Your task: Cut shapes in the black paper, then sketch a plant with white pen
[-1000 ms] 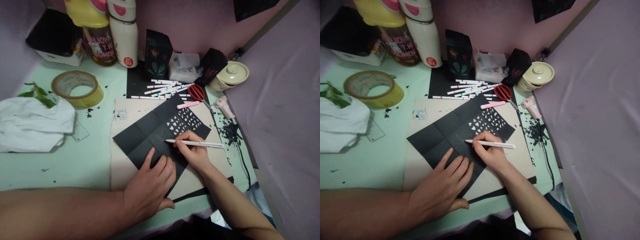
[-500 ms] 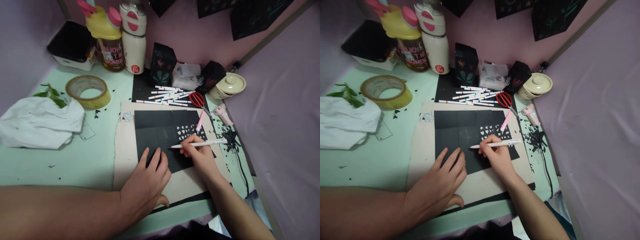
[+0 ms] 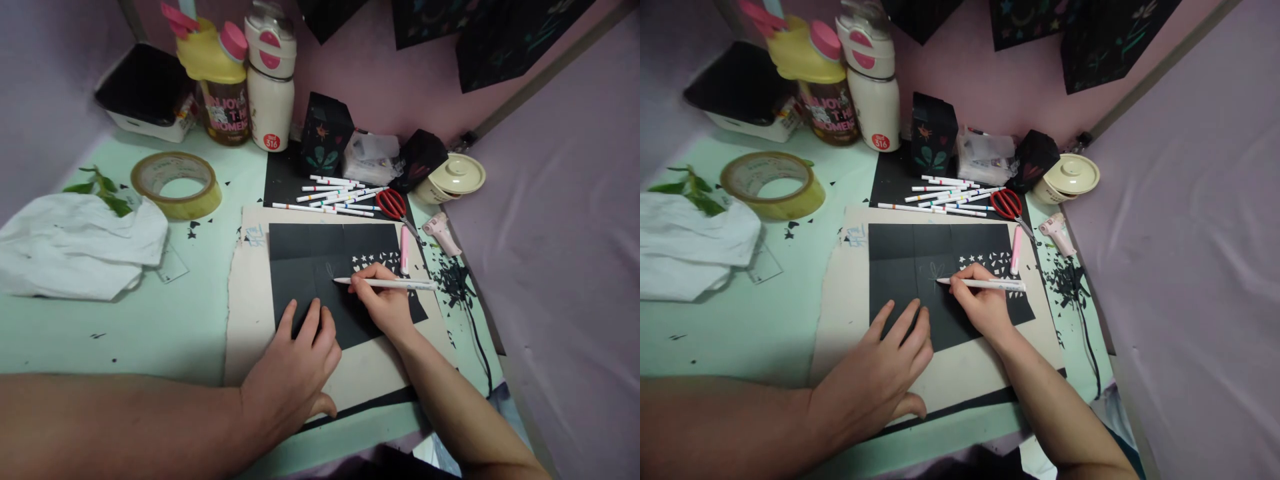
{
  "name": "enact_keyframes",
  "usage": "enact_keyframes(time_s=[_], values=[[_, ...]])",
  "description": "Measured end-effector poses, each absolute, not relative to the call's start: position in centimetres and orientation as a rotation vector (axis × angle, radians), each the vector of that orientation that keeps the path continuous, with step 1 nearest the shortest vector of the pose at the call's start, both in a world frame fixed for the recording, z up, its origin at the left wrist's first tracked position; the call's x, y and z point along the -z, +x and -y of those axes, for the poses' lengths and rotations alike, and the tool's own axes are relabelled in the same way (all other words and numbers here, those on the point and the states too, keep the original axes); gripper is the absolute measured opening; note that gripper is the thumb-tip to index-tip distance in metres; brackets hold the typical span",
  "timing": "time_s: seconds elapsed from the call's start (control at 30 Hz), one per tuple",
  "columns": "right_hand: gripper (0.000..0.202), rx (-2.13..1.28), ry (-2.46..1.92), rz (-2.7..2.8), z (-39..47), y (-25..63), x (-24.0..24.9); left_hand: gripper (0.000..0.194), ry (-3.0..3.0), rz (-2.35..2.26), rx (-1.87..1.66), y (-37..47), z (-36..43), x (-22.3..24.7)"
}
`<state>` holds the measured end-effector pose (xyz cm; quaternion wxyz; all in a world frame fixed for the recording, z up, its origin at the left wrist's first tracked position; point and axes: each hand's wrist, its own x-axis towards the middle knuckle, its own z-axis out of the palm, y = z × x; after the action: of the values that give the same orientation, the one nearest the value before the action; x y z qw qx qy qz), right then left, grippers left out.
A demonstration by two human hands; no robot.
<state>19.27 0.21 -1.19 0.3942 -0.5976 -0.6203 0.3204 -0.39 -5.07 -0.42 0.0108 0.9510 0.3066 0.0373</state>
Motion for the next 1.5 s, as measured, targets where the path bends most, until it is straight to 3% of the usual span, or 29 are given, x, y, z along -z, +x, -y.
enact_keyframes(time_s=[1.5], values=[[0.018, -0.815, -1.443, 1.672, 0.25, 19.76, 1.26, 0.079, 2.981, -0.953, -0.148, -0.37, 4.96, 0.47]])
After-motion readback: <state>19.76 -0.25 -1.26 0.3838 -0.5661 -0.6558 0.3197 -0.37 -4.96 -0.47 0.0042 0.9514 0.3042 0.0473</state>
